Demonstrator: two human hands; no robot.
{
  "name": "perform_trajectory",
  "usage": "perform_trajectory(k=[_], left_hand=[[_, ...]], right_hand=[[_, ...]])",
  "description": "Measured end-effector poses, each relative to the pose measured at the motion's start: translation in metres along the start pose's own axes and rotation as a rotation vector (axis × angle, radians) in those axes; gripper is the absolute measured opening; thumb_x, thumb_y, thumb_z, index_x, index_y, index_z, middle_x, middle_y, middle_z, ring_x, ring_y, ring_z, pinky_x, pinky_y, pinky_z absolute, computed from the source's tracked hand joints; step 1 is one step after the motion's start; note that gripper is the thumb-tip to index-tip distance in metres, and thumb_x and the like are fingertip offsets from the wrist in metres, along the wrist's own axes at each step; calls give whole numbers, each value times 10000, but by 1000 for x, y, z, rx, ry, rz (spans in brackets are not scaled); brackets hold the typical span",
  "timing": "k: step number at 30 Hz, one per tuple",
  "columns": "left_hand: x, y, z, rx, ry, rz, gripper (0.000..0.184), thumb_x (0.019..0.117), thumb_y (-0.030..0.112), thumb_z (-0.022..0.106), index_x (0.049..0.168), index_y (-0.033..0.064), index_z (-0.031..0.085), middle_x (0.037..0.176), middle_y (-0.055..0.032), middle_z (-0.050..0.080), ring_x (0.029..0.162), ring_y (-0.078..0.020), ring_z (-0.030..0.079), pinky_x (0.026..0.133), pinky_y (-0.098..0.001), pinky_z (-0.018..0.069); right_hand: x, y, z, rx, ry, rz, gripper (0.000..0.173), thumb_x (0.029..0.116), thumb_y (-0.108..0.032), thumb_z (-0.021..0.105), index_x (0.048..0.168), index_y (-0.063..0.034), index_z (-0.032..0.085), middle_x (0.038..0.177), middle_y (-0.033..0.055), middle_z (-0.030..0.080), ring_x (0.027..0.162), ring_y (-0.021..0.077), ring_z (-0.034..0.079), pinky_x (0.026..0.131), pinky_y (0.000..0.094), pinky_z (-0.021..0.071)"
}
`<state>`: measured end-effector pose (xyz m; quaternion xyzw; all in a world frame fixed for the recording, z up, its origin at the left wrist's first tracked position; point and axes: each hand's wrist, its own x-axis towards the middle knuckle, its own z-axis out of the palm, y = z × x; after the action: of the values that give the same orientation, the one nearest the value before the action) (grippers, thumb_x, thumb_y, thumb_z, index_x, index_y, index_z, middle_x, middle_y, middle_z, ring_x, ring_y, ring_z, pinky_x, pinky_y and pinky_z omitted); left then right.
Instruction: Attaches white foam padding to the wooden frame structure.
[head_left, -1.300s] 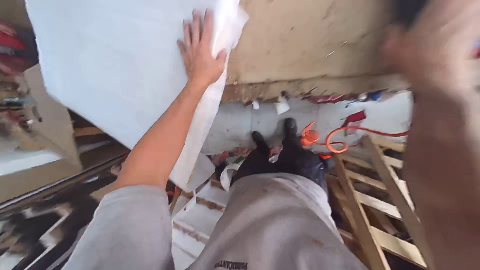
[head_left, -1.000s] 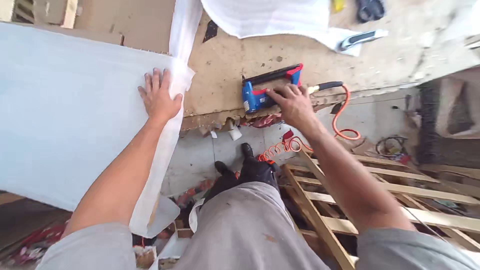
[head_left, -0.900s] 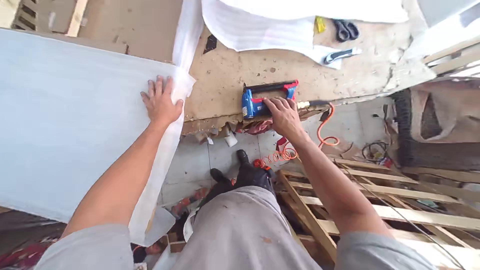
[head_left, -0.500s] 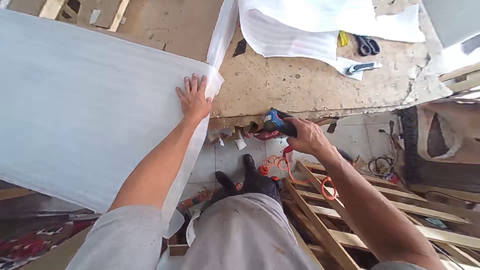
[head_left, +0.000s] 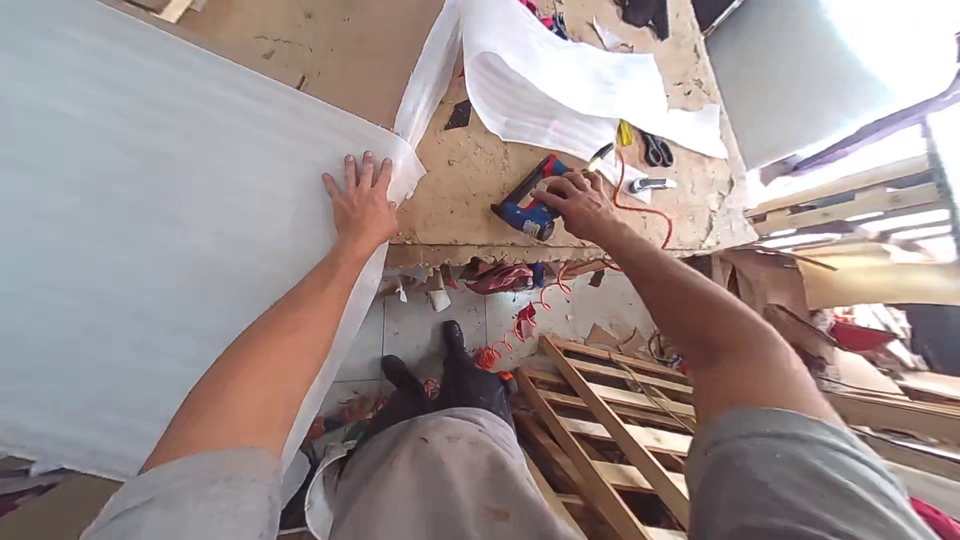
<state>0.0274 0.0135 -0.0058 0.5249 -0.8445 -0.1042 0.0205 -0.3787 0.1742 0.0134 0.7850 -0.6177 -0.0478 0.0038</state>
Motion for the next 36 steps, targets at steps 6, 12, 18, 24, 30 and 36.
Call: perform_trajectory(k=[6,12,18,24,30,36], left_hand=[[-2,-2,-3,1,15,-13,716,957,294,635,1612,261,345,1702,-105,247,1570,-424,163,1149,-808,102],[-3,4,1,-11,33,-1,713,952,272,654,1602,246,363,1694,-120,261,1564,-437,172,1145,-811,109],[-3,1,5,-27,31,-1,738,946,276,658,1612,246,341,1709,-102,224,1572,-425,143,1150,-805,89],[-3,-2,0,-59,13,-6,729,938,277,642,1608,243,354,1704,-96,249,1572,-426,154,1167,-789,76],[2,6,2,105,-40,4,736,994,278,568,1648,315,234,1723,-128,166,1567,-475,107,1127,-828,87],[4,18,12,338,-92,60,578,1020,198,511,1578,316,415,1719,-197,102,1529,-566,115,1083,-843,213]], right_hand=[[-20,-43,-11,261,64,479,647,786,103,684,1388,-129,629,1445,226,540,1330,493,491,1002,732,426],[-18,-69,21,1133,236,1439,695,943,-603,626,1267,12,615,1086,197,690,908,287,697,807,482,586],[41,-62,27,1313,39,1548,780,793,-543,807,1337,-36,571,1198,192,668,1048,315,682,847,514,588],[34,-91,17,1722,276,1466,410,928,-304,676,1270,-97,581,1054,111,666,885,218,669,731,410,582],[-2,-118,19,1714,562,956,403,896,-110,732,1248,8,577,1020,143,745,913,262,746,817,450,637],[89,-118,27,1400,687,334,545,794,-131,811,1255,42,578,1056,80,747,970,150,739,888,391,632]])
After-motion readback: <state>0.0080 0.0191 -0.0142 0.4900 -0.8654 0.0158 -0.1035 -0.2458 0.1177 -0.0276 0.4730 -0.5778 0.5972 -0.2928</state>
